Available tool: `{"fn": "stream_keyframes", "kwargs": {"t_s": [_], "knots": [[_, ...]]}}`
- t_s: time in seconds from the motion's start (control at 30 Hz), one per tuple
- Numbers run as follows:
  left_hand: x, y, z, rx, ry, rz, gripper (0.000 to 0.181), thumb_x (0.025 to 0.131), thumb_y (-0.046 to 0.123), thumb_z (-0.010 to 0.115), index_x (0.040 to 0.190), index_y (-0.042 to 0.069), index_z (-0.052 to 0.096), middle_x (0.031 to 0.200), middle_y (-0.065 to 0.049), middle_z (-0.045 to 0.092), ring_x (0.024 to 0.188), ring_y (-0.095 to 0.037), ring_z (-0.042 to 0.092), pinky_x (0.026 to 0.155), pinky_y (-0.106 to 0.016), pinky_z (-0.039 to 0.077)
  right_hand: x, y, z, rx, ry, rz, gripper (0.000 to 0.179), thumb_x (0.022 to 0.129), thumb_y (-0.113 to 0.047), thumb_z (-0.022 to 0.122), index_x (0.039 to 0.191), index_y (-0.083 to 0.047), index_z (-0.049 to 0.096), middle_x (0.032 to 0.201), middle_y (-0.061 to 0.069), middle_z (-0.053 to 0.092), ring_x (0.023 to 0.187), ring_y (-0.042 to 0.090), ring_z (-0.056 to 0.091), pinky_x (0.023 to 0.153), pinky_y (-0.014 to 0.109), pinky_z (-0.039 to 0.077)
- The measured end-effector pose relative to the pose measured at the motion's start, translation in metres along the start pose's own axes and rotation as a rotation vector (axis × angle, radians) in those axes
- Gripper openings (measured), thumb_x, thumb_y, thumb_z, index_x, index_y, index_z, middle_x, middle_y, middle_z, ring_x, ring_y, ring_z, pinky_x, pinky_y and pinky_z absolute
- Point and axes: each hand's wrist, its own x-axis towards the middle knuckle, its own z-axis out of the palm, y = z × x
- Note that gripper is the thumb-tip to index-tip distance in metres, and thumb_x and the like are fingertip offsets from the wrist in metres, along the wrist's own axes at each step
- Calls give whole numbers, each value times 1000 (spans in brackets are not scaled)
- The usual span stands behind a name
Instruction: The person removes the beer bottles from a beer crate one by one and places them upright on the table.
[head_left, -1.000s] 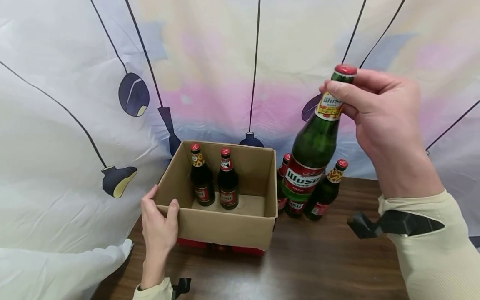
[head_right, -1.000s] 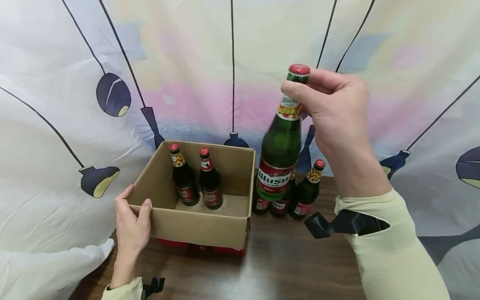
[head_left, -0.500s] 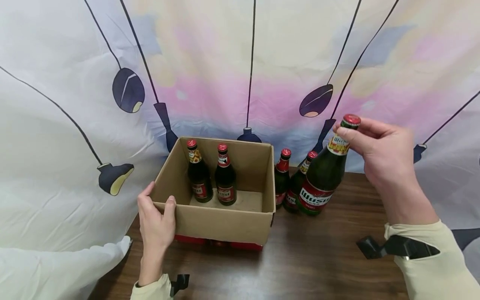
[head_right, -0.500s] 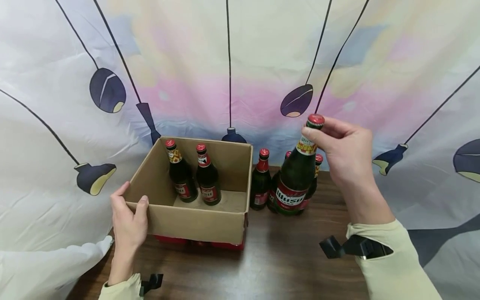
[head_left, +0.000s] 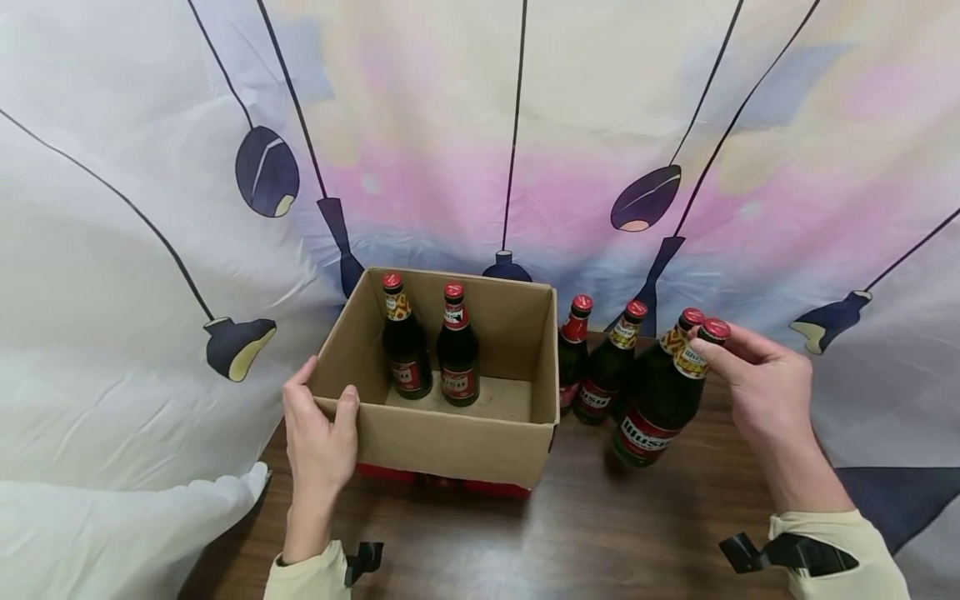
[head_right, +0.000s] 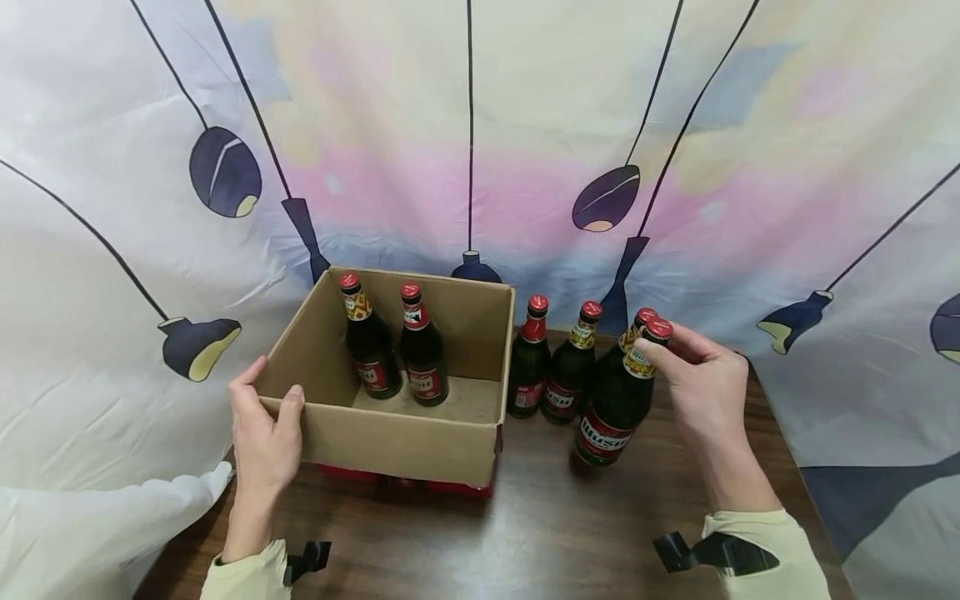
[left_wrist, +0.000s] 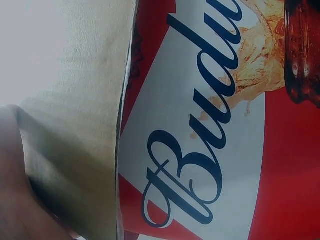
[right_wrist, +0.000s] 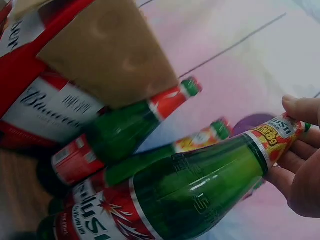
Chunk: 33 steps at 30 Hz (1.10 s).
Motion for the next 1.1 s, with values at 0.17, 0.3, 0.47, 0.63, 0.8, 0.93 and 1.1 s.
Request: {"fn": "stream_keyframes", "kwargs": {"t_s": [0.17, 0.3, 0.47, 0.63, 0.8, 0.93, 1.1], "knots": [[2, 2, 3, 2, -3, 1, 64, 98, 24, 59, 154, 2, 40, 158, -19, 46, 141, -40, 47, 111, -59, 35, 3, 17, -11, -53, 41, 50, 40, 83, -16, 90, 122, -17, 81, 104, -17, 72, 101, 1, 62, 77, 8, 53], [1, 3, 2, 3, -7, -10, 63, 98, 23, 59, 155, 2, 40, 158, -19, 45, 142, -40, 46, 111, -60, 35, 4, 29, -16, -109, 57, 89, 41, 83, -20, 91, 123, -18, 81, 104, -18, 70, 103, 2, 58, 75, 7, 51], [0, 1, 2, 4, -9, -14, 63, 98, 23, 59, 155, 3, 40, 158, -19, 45, 142, -40, 46, 111, -60, 35, 5, 40, -18, -110, 65, 88, 38, 84, -19, 90, 121, -16, 81, 101, -18, 73, 101, 1, 62, 75, 8, 52], [-1, 0, 1, 10, -4, -15, 63, 98, 22, 60, 155, 4, 40, 159, -19, 46, 143, -39, 46, 111, -60, 35, 6, 48, -20, -91, 57, 96, 38, 84, -17, 90, 120, -18, 81, 99, -20, 74, 97, -2, 64, 75, 8, 52], [-1, -1, 1, 8, -1, -15, 63, 98, 21, 60, 155, 4, 40, 159, -19, 45, 144, -40, 45, 112, -61, 35, 7, 53, -19, -68, 61, 92, 38, 83, -15, 90, 120, -16, 81, 95, -20, 77, 95, -3, 66, 76, 8, 53], [0, 0, 1, 4, 1, -14, 63, 98, 22, 60, 155, 4, 40, 159, -18, 45, 145, -39, 44, 113, -62, 34, 7, 55, -19, -70, 74, 83, 41, 83, -16, 90, 123, -14, 80, 95, -19, 77, 96, -1, 66, 76, 8, 53], [1, 1, 2, 5, 4, -18, 63, 97, 22, 60, 155, 4, 41, 160, -18, 45, 145, -39, 45, 113, -62, 35, 7, 56, -20, -54, 77, 75, 46, 83, -16, 90, 127, -11, 78, 95, -19, 78, 95, -1, 68, 77, 8, 53]]}}
